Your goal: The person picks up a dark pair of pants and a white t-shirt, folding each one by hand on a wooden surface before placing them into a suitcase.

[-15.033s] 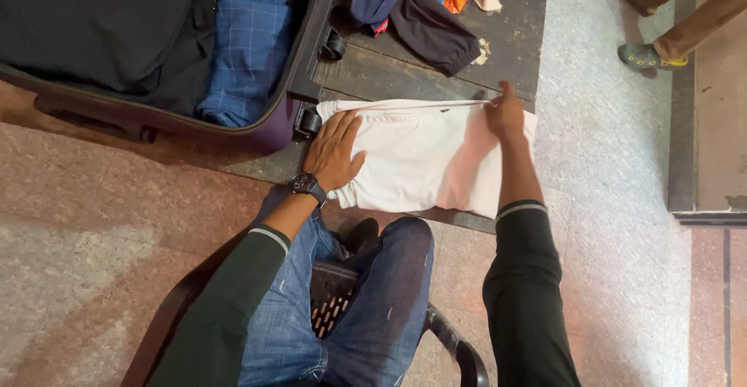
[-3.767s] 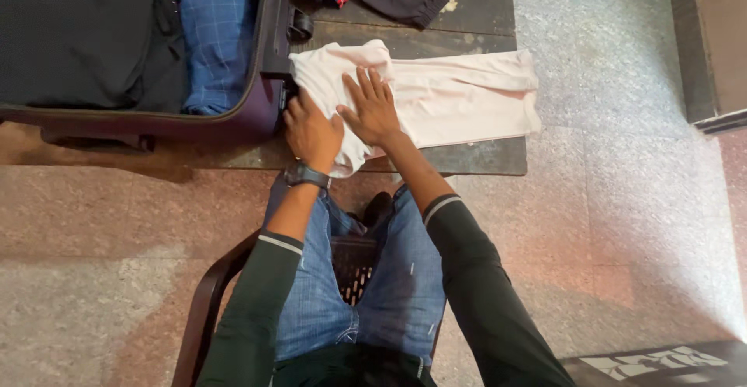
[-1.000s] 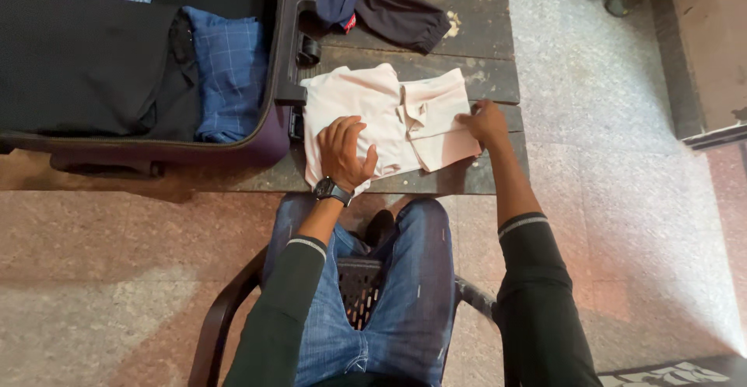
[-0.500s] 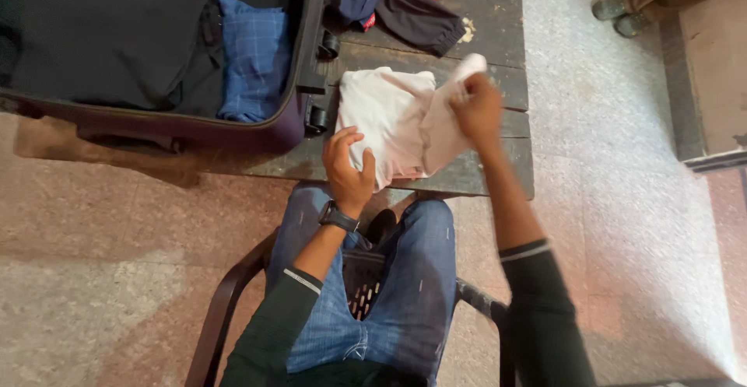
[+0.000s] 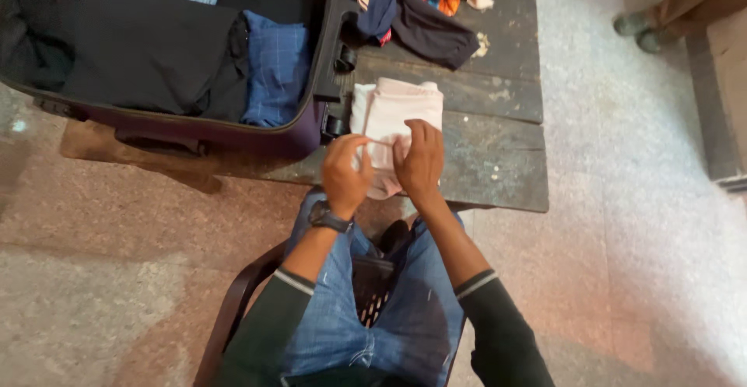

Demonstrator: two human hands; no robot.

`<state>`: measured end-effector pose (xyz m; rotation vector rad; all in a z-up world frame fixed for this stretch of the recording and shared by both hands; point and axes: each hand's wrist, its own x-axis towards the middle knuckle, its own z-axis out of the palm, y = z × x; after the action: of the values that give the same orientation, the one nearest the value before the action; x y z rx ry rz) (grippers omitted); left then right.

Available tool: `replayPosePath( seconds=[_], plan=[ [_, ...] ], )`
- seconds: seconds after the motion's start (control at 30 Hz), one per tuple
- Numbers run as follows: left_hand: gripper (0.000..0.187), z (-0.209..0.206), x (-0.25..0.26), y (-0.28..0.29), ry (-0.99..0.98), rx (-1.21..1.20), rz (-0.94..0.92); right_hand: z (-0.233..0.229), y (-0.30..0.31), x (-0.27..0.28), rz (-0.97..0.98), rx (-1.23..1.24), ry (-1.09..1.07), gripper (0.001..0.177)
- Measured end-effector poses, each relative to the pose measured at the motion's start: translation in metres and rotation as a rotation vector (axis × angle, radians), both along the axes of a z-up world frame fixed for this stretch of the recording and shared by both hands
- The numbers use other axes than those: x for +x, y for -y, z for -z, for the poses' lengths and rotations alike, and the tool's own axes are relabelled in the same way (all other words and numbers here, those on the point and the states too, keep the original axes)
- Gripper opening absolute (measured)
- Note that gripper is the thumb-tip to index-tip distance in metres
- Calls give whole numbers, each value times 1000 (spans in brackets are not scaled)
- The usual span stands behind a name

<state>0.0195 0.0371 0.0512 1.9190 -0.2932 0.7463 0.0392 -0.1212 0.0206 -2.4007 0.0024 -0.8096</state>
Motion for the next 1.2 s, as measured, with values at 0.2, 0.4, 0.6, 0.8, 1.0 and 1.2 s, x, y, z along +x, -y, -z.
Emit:
replayPosePath(
  seconds=[0.2, 0.4, 0.6, 0.8, 1.0, 1.2],
  plan=[
    [28, 37, 85, 97, -2, 470, 354, 49, -1, -11, -340, -584, -150, 52],
    [52, 72, 198, 92, -300, 861, 158, 46, -9, -24, -221, -424, -229, 48],
    [36, 83, 244, 64, -434, 863, 77, 47, -13, -57, -202, -366, -215, 57],
    [27, 87, 230, 72, -198, 854, 12, 36, 11, -67, -310, 5, -62, 34],
    [21, 43, 199, 67, 2, 696, 59, 12, 35, -29, -6, -102, 37, 25],
    [23, 46, 203, 65, -386, 717, 211, 24, 42, -11, 46, -169, 63, 17]
  ],
)
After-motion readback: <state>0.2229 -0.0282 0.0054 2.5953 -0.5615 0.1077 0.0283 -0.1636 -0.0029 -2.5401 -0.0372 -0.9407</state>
